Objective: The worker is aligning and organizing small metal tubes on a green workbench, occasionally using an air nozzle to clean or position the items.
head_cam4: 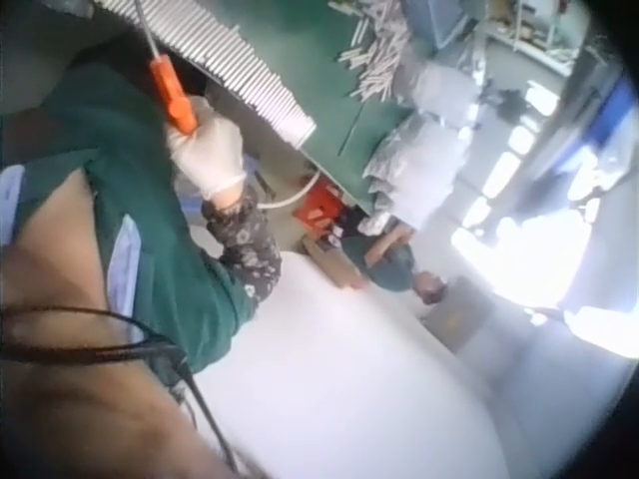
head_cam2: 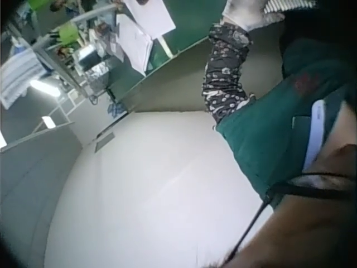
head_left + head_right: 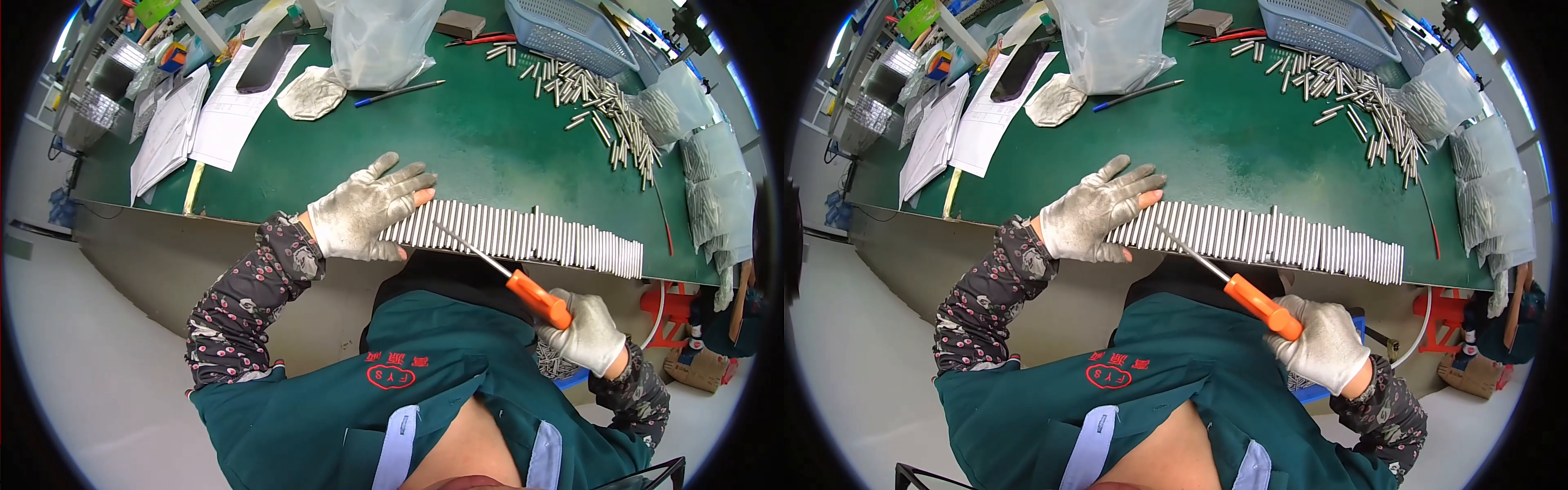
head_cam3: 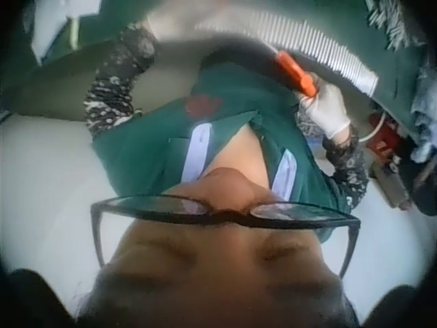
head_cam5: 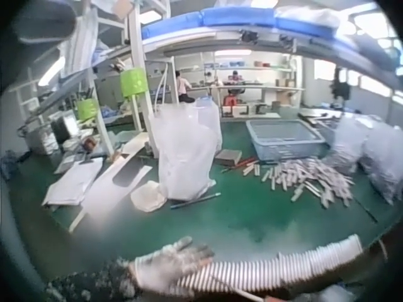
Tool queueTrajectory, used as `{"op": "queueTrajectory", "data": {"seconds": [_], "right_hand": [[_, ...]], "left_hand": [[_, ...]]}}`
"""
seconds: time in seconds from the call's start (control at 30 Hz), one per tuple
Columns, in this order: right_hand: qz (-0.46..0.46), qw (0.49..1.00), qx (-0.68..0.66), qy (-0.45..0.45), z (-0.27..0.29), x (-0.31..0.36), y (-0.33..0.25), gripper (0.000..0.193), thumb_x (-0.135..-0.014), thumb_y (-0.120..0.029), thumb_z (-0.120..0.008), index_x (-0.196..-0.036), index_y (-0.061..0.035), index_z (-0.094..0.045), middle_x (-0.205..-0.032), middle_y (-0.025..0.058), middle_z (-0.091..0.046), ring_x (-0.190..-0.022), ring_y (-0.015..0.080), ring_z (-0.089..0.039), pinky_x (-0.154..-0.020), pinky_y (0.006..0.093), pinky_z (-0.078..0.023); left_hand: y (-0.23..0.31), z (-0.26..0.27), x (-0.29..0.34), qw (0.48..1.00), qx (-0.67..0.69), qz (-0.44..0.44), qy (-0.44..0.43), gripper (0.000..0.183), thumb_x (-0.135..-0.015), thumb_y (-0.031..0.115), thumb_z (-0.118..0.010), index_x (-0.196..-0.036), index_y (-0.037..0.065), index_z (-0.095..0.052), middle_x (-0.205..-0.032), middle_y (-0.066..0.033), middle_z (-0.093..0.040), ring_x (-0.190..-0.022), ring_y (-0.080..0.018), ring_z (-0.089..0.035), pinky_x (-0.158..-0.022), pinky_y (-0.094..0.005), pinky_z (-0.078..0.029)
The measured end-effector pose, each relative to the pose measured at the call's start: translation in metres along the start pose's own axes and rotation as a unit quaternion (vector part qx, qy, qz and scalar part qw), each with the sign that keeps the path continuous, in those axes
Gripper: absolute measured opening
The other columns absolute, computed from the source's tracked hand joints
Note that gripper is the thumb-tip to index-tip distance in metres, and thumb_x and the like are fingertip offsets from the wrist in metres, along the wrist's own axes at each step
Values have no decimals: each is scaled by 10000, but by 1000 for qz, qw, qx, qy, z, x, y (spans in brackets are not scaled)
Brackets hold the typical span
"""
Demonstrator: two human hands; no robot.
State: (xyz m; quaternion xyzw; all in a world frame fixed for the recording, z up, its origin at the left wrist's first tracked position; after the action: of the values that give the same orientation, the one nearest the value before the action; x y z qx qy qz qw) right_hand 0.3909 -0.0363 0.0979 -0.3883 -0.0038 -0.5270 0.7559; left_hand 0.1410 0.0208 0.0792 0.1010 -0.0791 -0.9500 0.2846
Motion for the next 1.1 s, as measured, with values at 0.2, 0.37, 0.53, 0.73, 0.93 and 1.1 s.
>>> {"op": "queueTrajectory", "data": {"seconds": [0.2, 0.37, 0.53, 0.73, 0.93, 1.1], "right_hand": [[-11, 1000, 8, 26, 5, 2, -1, 276, -725, -252, -674, -921, -59, -649, -673, 175, -619, -658, 383, -616, -616, 410, -507], [11, 1000, -18, -23, -2, -1, -9, 303, -727, -251, -677, -963, -63, -651, -706, 178, -633, -671, 382, -622, -629, 402, -511], [9, 999, -25, -23, -2, -4, -9, 311, -733, -252, -675, -980, -65, -650, -732, 184, -634, -687, 375, -627, -633, 398, -518], [56, 998, 12, -38, -9, -17, -31, 296, -750, -263, -657, -966, -61, -643, -723, 175, -635, -676, 371, -631, -618, 415, -520], [53, 998, 8, -39, -11, -22, -32, 294, -757, -271, -649, -967, -65, -646, -699, 180, -629, -666, 365, -635, -610, 409, -527], [9, 1000, -16, -21, -9, -24, -25, 275, -757, -261, -640, -957, -72, -647, -704, 164, -632, -662, 371, -628, -610, 412, -522]], "left_hand": [[-1, -1, 0, 1000, 1, 0, 3, 884, -827, 682, -453, -1443, 70, -285, -1436, -177, -369, -1348, -358, -327, -1118, -528, -195], [-2, -2, 3, 1000, -11, 8, -10, 946, -792, 715, -471, -1447, 60, -276, -1442, -182, -358, -1359, -360, -310, -1122, -528, -184], [-6, 27, 12, 999, 27, 38, 23, 1113, -647, 733, -600, -1458, 59, -243, -1470, -183, -317, -1396, -348, -240, -1142, -510, -129], [-15, 4, 42, 997, -26, 70, 11, 958, -766, 733, -487, -1454, 103, -266, -1439, -191, -361, -1365, -352, -308, -1131, -522, -138], [-16, 5, 40, 998, -30, 59, 22, 837, -833, 655, -468, -1435, 98, -295, -1428, -189, -377, -1348, -362, -334, -1123, -530, -159], [-14, 5, 40, 997, -39, 64, 24, 832, -834, 645, -478, -1438, 104, -290, -1428, -186, -380, -1350, -360, -333, -1123, -528, -157]]}}
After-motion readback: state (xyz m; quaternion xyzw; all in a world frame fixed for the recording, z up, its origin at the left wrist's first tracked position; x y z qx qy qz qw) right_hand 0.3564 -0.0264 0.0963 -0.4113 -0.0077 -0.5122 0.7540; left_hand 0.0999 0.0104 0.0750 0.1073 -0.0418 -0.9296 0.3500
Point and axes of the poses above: each hand's wrist, its own x-axis away from the middle knuckle, its own z-axis out of the back of the hand, y = z × x, the point moved 8 cm from there along -x, towards the middle knuckle
